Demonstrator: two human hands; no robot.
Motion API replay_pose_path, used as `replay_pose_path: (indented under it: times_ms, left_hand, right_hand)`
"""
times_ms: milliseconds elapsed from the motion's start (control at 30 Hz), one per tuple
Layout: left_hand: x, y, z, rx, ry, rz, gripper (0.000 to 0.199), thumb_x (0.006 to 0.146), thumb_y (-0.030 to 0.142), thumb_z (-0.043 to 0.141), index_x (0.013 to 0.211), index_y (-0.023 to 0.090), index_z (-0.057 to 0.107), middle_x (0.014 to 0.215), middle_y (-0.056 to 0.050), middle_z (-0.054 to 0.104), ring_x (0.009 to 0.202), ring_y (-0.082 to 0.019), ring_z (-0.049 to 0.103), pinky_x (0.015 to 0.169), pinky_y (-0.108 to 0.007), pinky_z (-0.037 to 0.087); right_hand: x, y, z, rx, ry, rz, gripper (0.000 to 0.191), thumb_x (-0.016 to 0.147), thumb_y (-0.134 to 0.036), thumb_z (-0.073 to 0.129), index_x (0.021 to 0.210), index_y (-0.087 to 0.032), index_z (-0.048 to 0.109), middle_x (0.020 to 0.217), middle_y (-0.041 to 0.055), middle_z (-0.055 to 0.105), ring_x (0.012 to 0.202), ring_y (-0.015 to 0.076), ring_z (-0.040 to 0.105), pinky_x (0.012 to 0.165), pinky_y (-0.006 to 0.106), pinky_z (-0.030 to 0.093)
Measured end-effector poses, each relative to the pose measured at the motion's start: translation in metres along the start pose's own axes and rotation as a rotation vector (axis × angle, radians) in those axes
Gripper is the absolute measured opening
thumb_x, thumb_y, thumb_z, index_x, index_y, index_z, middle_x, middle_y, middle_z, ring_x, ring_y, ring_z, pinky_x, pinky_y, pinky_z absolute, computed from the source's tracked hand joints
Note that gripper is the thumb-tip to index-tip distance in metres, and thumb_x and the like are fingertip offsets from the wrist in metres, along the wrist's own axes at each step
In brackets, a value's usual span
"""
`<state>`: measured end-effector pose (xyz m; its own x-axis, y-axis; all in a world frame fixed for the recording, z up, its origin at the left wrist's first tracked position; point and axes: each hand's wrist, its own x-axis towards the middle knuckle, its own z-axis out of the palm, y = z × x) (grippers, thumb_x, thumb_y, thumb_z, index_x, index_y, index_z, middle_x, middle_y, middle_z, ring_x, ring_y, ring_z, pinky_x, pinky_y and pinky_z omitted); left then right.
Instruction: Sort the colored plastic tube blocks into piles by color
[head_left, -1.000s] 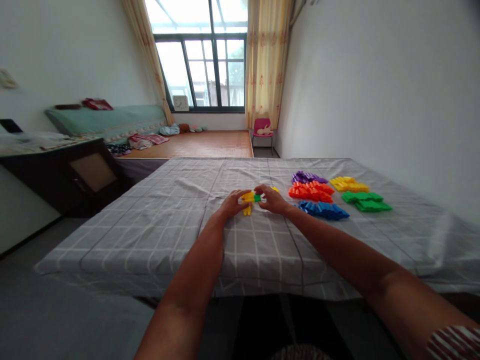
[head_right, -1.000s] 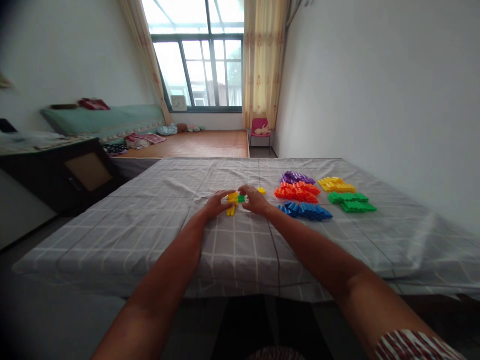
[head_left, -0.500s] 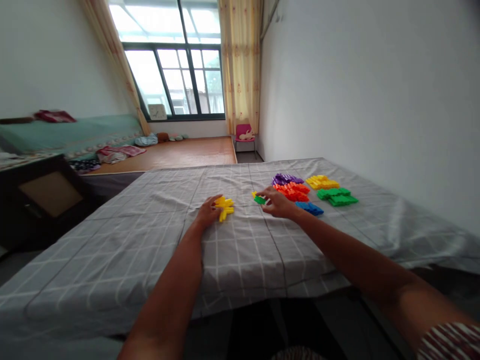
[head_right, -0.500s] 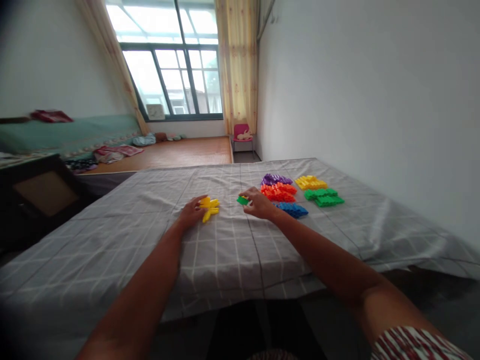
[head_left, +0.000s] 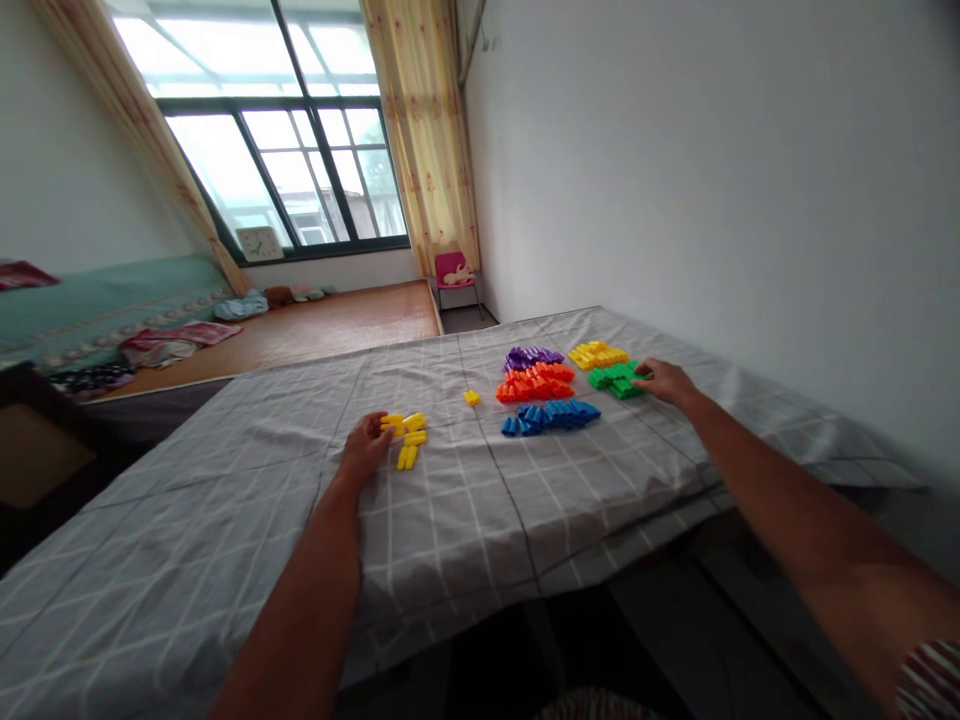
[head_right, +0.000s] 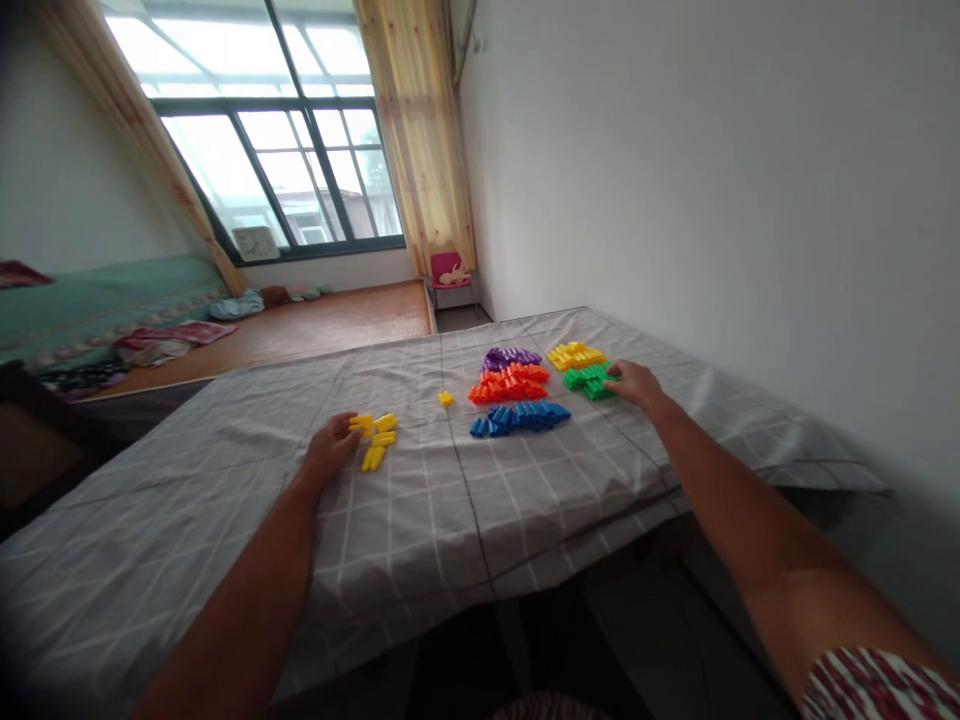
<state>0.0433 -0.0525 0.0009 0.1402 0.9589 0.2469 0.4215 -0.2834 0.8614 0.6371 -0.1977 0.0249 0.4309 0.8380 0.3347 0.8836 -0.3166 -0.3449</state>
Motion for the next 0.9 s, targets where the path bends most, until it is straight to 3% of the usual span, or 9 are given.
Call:
replay_pose_path:
  times_ms: [133, 233, 433, 600, 767, 900]
  left_hand:
    - [0.0, -0.004, -0.001, -0.008, 0.001, 0.022, 0.053, 0.072, 0.024, 0.061, 0.124, 0.018, 0.055, 0.113, -0.009, 0.065, 0.102, -0.02, 0.064, 0.09, -0.036, 0.052]
    - [-0.002, -0.005, 0.001, -0.002, 0.003, 0.053, 0.056, 0.072, 0.02, 0.06, 0.128, 0.017, 0.054, 0.11, -0.008, 0.067, 0.102, -0.019, 0.064, 0.091, -0.036, 0.051]
    - [0.002, -0.011, 0.002, 0.089, 0.16, 0.047, 0.051, 0.077, 0.015, 0.055, 0.128, 0.016, 0.054, 0.124, -0.012, 0.061, 0.106, -0.02, 0.062, 0.088, -0.035, 0.053]
    - [-0.001, -0.013, -0.001, 0.129, 0.13, -0.005, 0.047, 0.078, 0.009, 0.052, 0.123, 0.016, 0.058, 0.121, -0.01, 0.064, 0.1, -0.017, 0.065, 0.09, -0.032, 0.052]
    - [-0.006, -0.011, -0.001, 0.162, 0.077, 0.05, 0.042, 0.08, 0.007, 0.05, 0.119, 0.015, 0.063, 0.11, -0.01, 0.07, 0.102, -0.017, 0.065, 0.096, -0.033, 0.048]
    - [-0.006, -0.01, -0.002, 0.19, 0.087, 0.069, 0.04, 0.079, 0.006, 0.05, 0.115, 0.015, 0.066, 0.113, -0.01, 0.069, 0.103, -0.017, 0.064, 0.097, -0.033, 0.048]
  right_hand:
    - [-0.001, -0.019, 0.0, -0.04, 0.074, -0.087, 0.031, 0.074, -0.045, 0.062, 0.089, -0.017, 0.067, 0.09, 0.0102, 0.07, 0.081, 0.0231, 0.065, 0.073, 0.033, 0.05]
    - [-0.004, -0.061, 0.002, 0.006, 0.162, -0.262, 0.031, 0.082, -0.041, 0.055, 0.094, -0.016, 0.066, 0.098, 0.0134, 0.068, 0.092, 0.025, 0.062, 0.085, 0.038, 0.048]
    - [-0.045, -0.2, 0.026, 0.279, -0.004, -0.67, 0.024, 0.087, -0.031, 0.052, 0.103, -0.019, 0.065, 0.107, 0.0105, 0.065, 0.105, 0.0238, 0.059, 0.095, 0.04, 0.044]
    - [-0.079, -0.311, 0.061, 0.363, -0.165, -0.921, 0.025, 0.085, -0.022, 0.055, 0.108, -0.018, 0.064, 0.112, 0.0099, 0.064, 0.104, 0.0218, 0.058, 0.092, 0.038, 0.046]
    - [-0.076, -0.379, 0.096, 0.224, -0.261, -0.931, 0.03, 0.084, -0.016, 0.057, 0.112, -0.018, 0.063, 0.117, 0.01, 0.064, 0.108, 0.021, 0.057, 0.096, 0.035, 0.043]
    - [-0.063, -0.405, 0.116, -0.018, -0.392, -0.713, 0.034, 0.086, -0.04, 0.059, 0.109, -0.016, 0.064, 0.11, 0.0146, 0.067, 0.098, 0.0239, 0.063, 0.084, 0.033, 0.048]
